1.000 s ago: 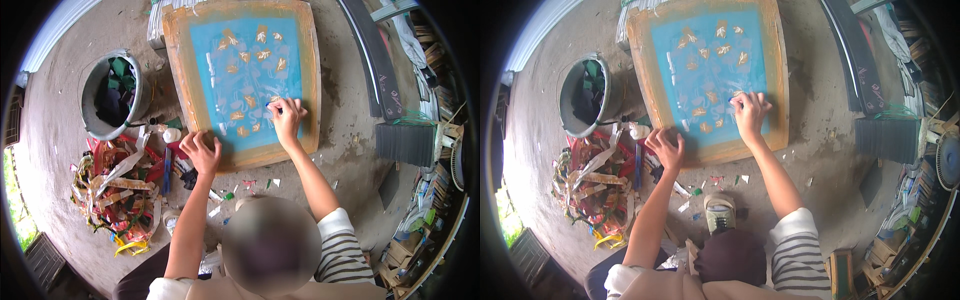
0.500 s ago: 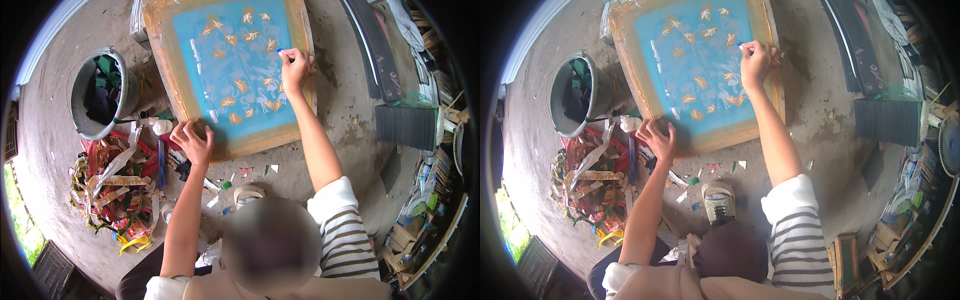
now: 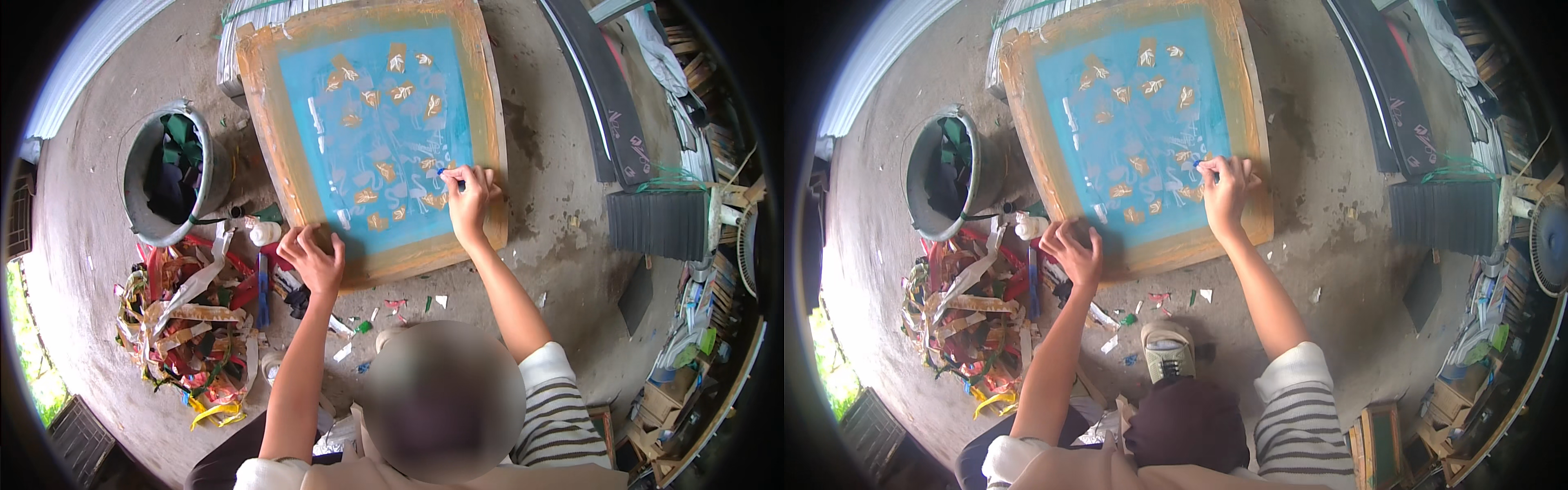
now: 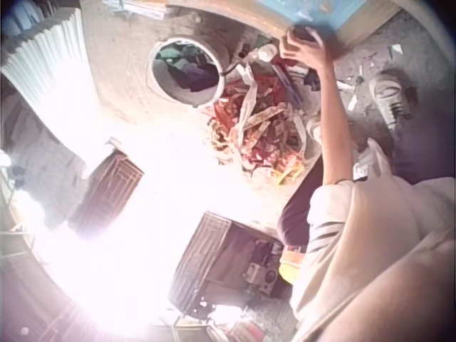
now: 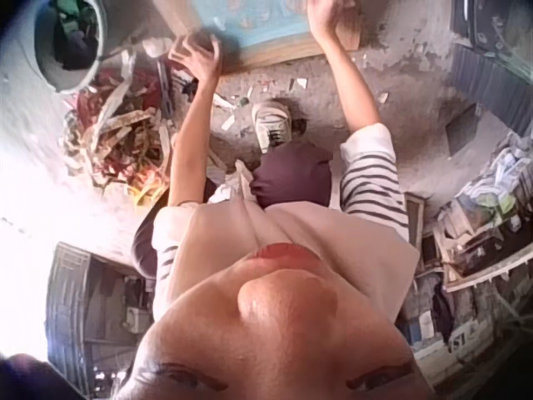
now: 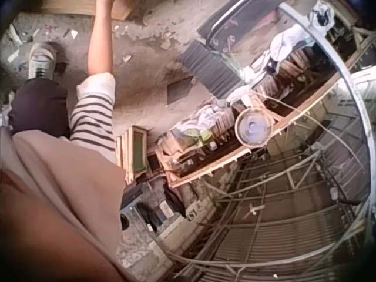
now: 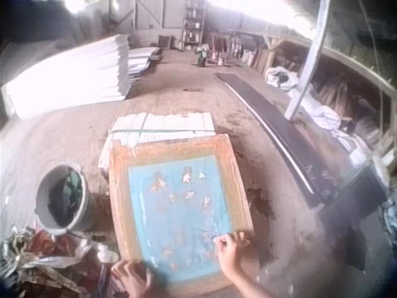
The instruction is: The person sits on the floor and applies small gold decorative stickers onto a blue board. They pick up stickers from a pile, place them on the board, and press them down with their fingers. The person occasionally adjusts the board and uses a small tool to smooth the stickers.
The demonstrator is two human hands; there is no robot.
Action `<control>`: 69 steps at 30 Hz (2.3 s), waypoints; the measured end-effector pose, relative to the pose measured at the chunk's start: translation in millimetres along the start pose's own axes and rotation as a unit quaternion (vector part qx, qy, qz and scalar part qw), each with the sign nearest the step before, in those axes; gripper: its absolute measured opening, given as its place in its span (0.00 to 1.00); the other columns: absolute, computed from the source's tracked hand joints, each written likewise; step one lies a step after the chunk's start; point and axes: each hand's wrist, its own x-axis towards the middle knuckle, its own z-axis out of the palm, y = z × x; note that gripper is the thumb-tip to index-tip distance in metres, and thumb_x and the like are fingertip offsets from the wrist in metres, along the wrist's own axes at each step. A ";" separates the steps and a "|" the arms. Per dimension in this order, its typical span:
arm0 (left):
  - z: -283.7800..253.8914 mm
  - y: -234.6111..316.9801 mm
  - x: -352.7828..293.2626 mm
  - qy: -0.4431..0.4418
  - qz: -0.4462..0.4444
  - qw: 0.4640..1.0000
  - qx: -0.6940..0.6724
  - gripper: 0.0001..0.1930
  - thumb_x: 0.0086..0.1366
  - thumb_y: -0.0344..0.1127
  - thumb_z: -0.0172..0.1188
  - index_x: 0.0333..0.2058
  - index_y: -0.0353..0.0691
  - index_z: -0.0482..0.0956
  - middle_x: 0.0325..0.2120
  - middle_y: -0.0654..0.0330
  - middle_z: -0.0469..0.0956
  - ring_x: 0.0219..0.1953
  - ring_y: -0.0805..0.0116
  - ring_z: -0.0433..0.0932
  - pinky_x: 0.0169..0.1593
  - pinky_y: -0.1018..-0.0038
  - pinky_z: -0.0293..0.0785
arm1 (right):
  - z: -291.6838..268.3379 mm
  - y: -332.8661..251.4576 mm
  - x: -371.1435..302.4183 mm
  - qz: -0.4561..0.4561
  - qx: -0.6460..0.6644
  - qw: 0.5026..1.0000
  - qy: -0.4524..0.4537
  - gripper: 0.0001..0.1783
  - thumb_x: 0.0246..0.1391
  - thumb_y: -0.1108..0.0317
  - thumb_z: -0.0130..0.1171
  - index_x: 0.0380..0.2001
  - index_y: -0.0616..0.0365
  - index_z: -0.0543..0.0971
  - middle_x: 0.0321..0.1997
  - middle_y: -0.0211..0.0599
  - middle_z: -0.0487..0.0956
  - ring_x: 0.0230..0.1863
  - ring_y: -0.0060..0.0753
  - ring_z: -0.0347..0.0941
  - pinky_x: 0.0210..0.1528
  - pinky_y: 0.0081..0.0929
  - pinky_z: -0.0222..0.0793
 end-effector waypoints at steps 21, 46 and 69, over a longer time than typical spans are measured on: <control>0.1 3.5 -3.4 -0.033 -0.012 0.999 -0.010 0.23 0.51 0.35 0.63 0.45 0.41 0.66 0.45 0.49 0.60 0.50 0.49 0.56 0.55 0.54 0.55 | 20.7 -36.3 40.3 -0.045 -0.011 0.998 0.047 0.08 0.43 0.65 0.67 0.26 0.43 0.77 0.28 0.20 0.72 0.39 0.32 0.66 0.43 0.40 0.54; 5.0 4.1 -1.7 -0.019 0.001 1.000 -0.020 0.22 0.50 0.36 0.64 0.43 0.41 0.68 0.43 0.50 0.62 0.49 0.49 0.59 0.54 0.54 0.57 | 12.0 -30.7 52.0 0.004 -0.032 0.998 0.053 0.05 0.50 0.60 0.61 0.25 0.45 0.77 0.26 0.23 0.75 0.41 0.36 0.68 0.46 0.50 0.54; -2.8 -1.9 -2.6 -0.014 -0.007 1.000 -0.026 0.22 0.48 0.34 0.65 0.43 0.43 0.68 0.42 0.52 0.62 0.48 0.50 0.60 0.53 0.55 0.58 | -28.3 -16.4 -80.5 -0.009 -0.050 0.998 -0.042 0.05 0.46 0.66 0.65 0.24 0.45 0.77 0.27 0.20 0.73 0.39 0.35 0.67 0.47 0.40 0.54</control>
